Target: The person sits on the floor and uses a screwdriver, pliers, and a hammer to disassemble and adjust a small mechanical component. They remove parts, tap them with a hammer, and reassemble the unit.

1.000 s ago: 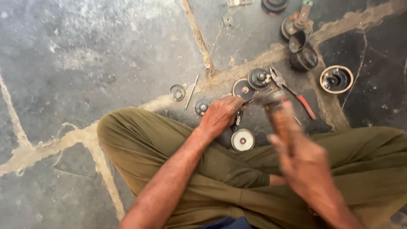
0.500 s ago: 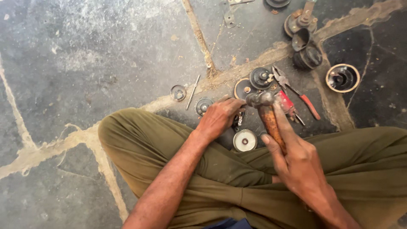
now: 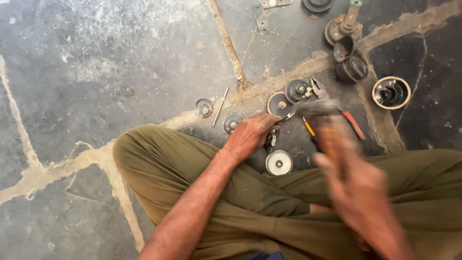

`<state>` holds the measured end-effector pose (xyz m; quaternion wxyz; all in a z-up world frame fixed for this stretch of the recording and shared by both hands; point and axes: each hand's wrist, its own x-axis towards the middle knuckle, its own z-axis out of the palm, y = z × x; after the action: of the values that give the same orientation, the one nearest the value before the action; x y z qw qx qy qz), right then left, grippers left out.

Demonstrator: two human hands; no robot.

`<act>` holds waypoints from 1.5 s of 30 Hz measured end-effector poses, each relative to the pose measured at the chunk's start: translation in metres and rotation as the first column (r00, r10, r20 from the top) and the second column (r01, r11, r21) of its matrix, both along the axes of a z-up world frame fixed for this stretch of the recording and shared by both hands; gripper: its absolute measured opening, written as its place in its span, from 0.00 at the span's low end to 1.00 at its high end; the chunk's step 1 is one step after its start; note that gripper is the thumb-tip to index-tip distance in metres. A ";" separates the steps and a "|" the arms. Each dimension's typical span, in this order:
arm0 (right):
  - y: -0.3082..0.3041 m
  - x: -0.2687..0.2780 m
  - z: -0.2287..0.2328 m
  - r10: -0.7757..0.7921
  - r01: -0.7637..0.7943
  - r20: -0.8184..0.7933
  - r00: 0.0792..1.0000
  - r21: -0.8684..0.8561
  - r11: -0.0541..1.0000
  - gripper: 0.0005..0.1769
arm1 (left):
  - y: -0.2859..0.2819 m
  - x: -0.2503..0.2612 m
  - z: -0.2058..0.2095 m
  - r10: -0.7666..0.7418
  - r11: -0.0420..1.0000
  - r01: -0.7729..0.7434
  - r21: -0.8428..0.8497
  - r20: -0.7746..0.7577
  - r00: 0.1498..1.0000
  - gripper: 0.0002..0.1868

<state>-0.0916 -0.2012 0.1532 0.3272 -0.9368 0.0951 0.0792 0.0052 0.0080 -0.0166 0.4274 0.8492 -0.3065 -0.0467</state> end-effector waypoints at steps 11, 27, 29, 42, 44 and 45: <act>-0.005 0.000 -0.015 0.027 -0.021 -0.126 0.992 0.046 0.999 0.41 | 0.002 -0.001 0.009 0.030 0.998 -0.026 0.059 -0.078 0.997 0.12; -0.010 0.001 -0.018 -0.219 0.232 -0.095 0.971 0.587 0.775 0.35 | -0.002 -0.004 0.015 0.144 0.989 -0.140 0.040 -0.112 0.983 0.08; -0.013 -0.001 -0.021 -0.231 0.238 -0.088 0.969 0.583 0.777 0.34 | -0.001 -0.006 0.020 0.130 0.990 -0.126 0.059 -0.084 0.988 0.08; -0.018 -0.011 -0.025 -0.239 0.248 -0.093 0.967 0.571 0.783 0.30 | 0.004 -0.019 0.029 0.138 0.990 -0.139 0.040 0.011 0.990 0.10; -0.020 -0.013 -0.027 -0.230 0.238 -0.088 0.969 0.571 0.785 0.30 | 0.005 -0.020 0.029 0.150 0.987 -0.149 0.055 -0.007 0.989 0.11; -0.020 -0.013 -0.028 -0.225 0.233 -0.085 0.971 0.572 0.787 0.30 | 0.006 -0.019 0.029 0.142 0.989 -0.143 0.044 0.015 0.990 0.11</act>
<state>-0.1050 -0.2216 0.1247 0.6023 -0.7742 0.1814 0.0698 -0.0142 0.0136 0.0123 0.4087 0.8786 -0.2464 -0.0176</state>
